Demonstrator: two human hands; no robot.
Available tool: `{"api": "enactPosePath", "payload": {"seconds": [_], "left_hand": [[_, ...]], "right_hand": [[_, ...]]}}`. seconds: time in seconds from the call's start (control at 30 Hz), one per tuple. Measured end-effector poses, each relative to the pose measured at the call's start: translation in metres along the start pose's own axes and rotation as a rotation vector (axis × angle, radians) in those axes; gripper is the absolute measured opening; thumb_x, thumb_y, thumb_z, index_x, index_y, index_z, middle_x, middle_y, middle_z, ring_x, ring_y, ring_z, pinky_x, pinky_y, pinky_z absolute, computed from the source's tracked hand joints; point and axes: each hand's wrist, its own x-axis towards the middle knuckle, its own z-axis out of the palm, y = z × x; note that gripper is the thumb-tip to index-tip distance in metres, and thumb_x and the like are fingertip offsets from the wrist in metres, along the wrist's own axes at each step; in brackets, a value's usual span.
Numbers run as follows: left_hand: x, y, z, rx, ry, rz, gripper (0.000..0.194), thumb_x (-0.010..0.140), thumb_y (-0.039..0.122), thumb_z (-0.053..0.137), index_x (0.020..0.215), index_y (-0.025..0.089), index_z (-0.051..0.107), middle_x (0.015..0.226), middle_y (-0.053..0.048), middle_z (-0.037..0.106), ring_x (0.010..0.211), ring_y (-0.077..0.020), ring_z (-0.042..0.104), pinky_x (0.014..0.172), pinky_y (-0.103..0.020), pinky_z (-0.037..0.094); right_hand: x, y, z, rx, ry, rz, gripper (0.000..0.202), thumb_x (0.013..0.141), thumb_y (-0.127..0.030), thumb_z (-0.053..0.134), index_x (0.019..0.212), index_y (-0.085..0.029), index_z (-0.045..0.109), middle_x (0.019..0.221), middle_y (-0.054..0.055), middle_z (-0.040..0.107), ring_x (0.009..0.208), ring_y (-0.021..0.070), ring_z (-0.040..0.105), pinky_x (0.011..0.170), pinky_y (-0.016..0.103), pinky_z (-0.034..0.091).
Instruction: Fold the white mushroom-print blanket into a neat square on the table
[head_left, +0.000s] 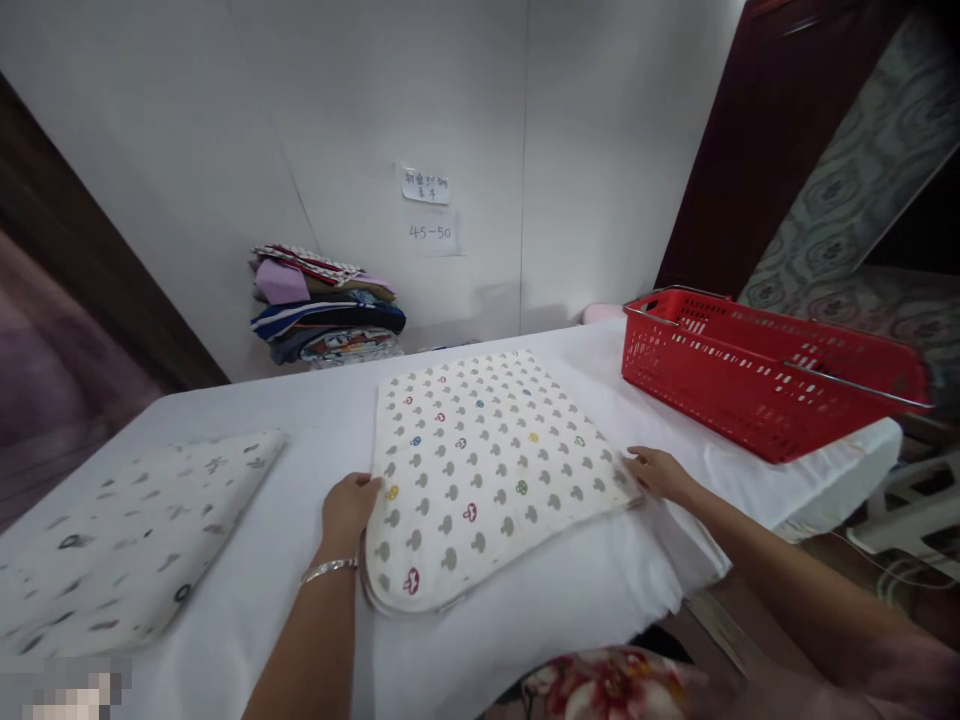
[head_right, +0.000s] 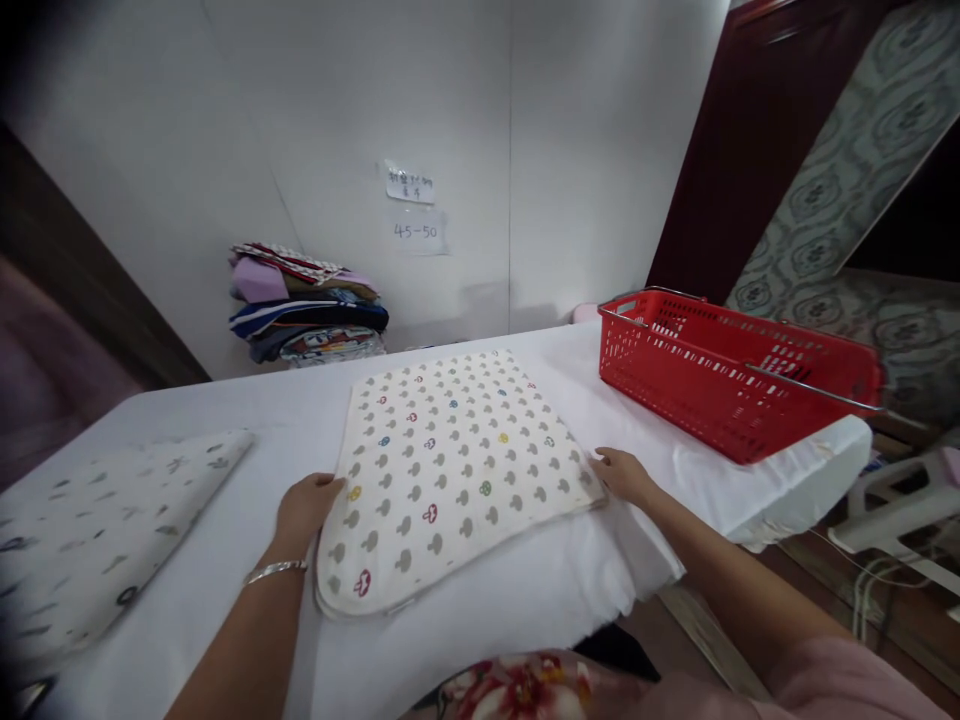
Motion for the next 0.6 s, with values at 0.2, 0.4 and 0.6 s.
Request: {"api": "enactPosePath", "payload": {"seconds": [0.2,0.4,0.6], "left_hand": [[-0.008,0.002,-0.003,0.012,-0.026,-0.018,0.031,0.074,0.036,0.053,0.093,0.016,0.067,0.096,-0.011,0.07,0.089,-0.0264,0.064,0.07,-0.031,0.046],[-0.007,0.004,-0.002,0.022,-0.022,-0.04,0.031,0.072,0.034,0.054,0.094,0.016,0.066,0.098,-0.011,0.069,0.09,-0.0265,0.063,0.069,-0.031,0.046],[-0.007,0.001,-0.001,-0.003,-0.017,-0.031,0.025,0.073,0.032,0.053,0.087,0.016,0.066,0.093,-0.01,0.07,0.088,-0.0246,0.064,0.068,-0.029,0.045]], "right_hand": [[0.006,-0.014,0.006,-0.111,-0.129,0.093,0.039,0.08,-0.041,0.049,0.105,-0.015,0.063,0.088,0.009,0.069,0.069,0.0193,0.064,0.059,0.027,0.045],[0.0,-0.021,0.004,-0.234,-0.128,-0.034,0.024,0.077,-0.037,0.052,0.075,-0.015,0.062,0.078,0.008,0.066,0.07,0.0191,0.058,0.058,0.026,0.038],[-0.014,-0.031,0.007,0.295,-0.052,0.13,0.018,0.072,-0.033,0.055,0.079,-0.016,0.057,0.076,0.004,0.063,0.071,0.0177,0.059,0.055,0.025,0.04]]}}
